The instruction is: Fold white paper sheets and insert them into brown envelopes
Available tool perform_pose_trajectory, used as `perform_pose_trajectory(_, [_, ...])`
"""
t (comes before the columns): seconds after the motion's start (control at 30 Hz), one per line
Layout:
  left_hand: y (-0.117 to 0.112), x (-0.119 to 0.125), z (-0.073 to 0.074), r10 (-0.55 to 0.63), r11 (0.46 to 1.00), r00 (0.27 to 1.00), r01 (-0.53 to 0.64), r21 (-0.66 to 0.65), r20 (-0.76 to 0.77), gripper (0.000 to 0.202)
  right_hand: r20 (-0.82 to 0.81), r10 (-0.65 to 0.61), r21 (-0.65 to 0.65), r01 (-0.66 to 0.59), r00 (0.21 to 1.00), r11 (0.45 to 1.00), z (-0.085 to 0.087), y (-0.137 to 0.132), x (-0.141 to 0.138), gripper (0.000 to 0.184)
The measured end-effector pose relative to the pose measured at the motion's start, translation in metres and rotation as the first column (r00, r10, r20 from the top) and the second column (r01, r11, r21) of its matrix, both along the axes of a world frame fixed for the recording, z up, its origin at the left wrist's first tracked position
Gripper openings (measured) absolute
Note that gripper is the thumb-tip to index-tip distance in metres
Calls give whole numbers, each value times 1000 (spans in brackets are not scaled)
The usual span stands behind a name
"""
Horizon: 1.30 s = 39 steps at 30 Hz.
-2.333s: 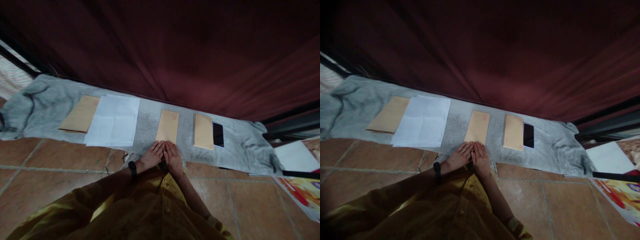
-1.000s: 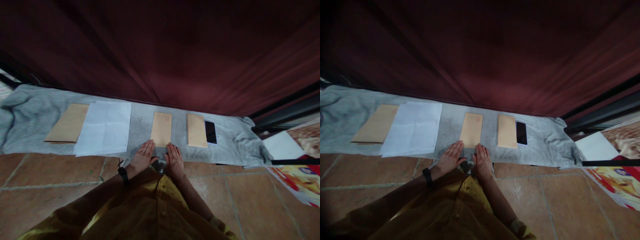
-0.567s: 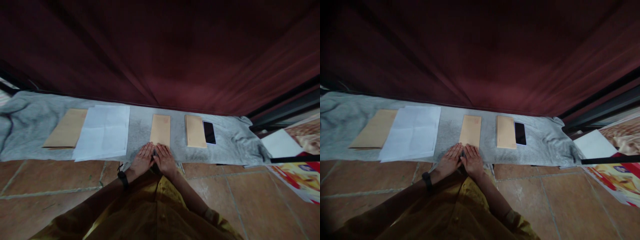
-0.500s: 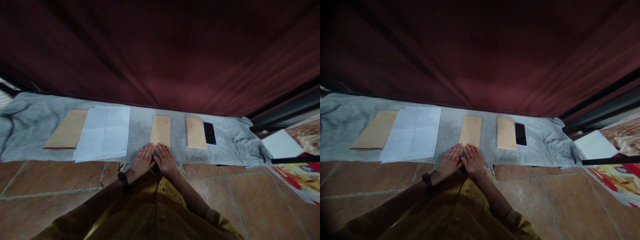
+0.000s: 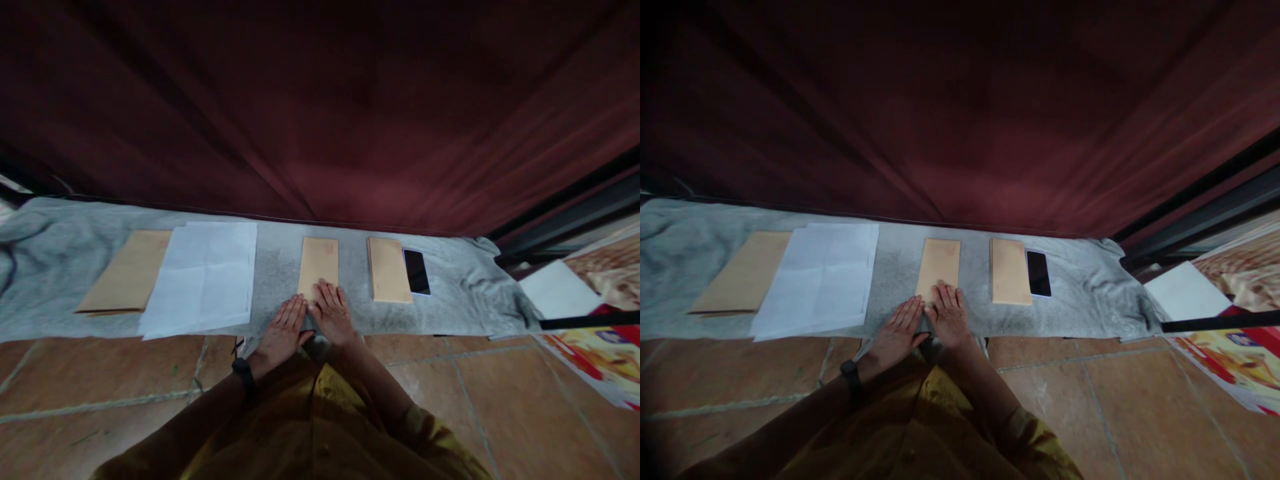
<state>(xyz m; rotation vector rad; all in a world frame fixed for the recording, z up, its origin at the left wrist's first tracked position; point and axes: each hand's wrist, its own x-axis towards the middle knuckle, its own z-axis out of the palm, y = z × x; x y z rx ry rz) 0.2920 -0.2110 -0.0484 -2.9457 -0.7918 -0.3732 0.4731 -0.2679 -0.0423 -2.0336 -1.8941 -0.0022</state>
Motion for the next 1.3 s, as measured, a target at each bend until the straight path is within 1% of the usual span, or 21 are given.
perform_pose_trajectory(0.1, [-1, 0, 2, 7, 1000, 1000, -7, 14, 5, 67, -12, -52, 0, 52, 999, 999, 0, 6, -1, 52])
perform_pose_trajectory(0.2, [1, 2, 4, 5, 1000, 1000, -5, 29, 15, 60, -28, -86, 14, 86, 996, 996, -1, 9, -2, 53])
perform_pose_trajectory(0.4, [14, 14, 18, 32, 999, 997, -34, 30, 68, 39, -40, -141, 36, 143, 989, 989, 0, 8, -6, 53])
perform_pose_trajectory(0.53, [21, 23, 25, 27, 999, 999, -28, 27, 39, 34, -45, -169, 74, 172, 985, 982, 1, 3, -5, 55])
perform_pose_trajectory(0.63, [23, 26, 27, 37, 999, 999, -37, 6, -1, 32, -77, -110, 148, 120, 991, 982, -2, -6, -2, 52])
perform_pose_trajectory(0.77, [25, 27, 32, 50, 998, 998, -51, -32, -37, 26, -115, 85, 226, -58, 990, 972, -9, -19, 1, 47])
perform_pose_trajectory(0.83, [26, 27, 34, 59, 997, 997, -62, -53, -43, 22, -111, 144, 232, -115, 983, 966, -10, -23, 1, 46])
perform_pose_trajectory(0.9, [28, 28, 34, 70, 996, 997, -72, -60, -34, 21, -108, 153, 234, -124, 982, 964, -9, -25, 0, 45])
perform_pose_trajectory(1.03, [35, 33, 33, 103, 992, 995, -103, -68, -9, 24, -140, 136, 241, -100, 981, 965, -4, -24, -2, 44])
perform_pose_trajectory(1.13, [46, 49, 32, 73, 992, 994, -64, -105, 85, 33, -156, 129, 234, -90, 979, 968, -2, -23, -4, 45])
perform_pose_trajectory(1.2, [56, 68, 31, 0, 991, 990, 19, -130, 139, 39, -161, 123, 229, -84, 979, 970, -2, -23, -4, 42])
perform_pose_trajectory(1.23, [61, 79, 30, -31, 988, 989, 52, -145, 142, 41, -168, 120, 228, -80, 979, 970, -2, -23, -4, 40])
perform_pose_trajectory(1.3, [71, 101, 29, -69, 983, 993, 85, -165, 100, 45, -187, 118, 223, -75, 975, 972, -3, -23, -4, 37])
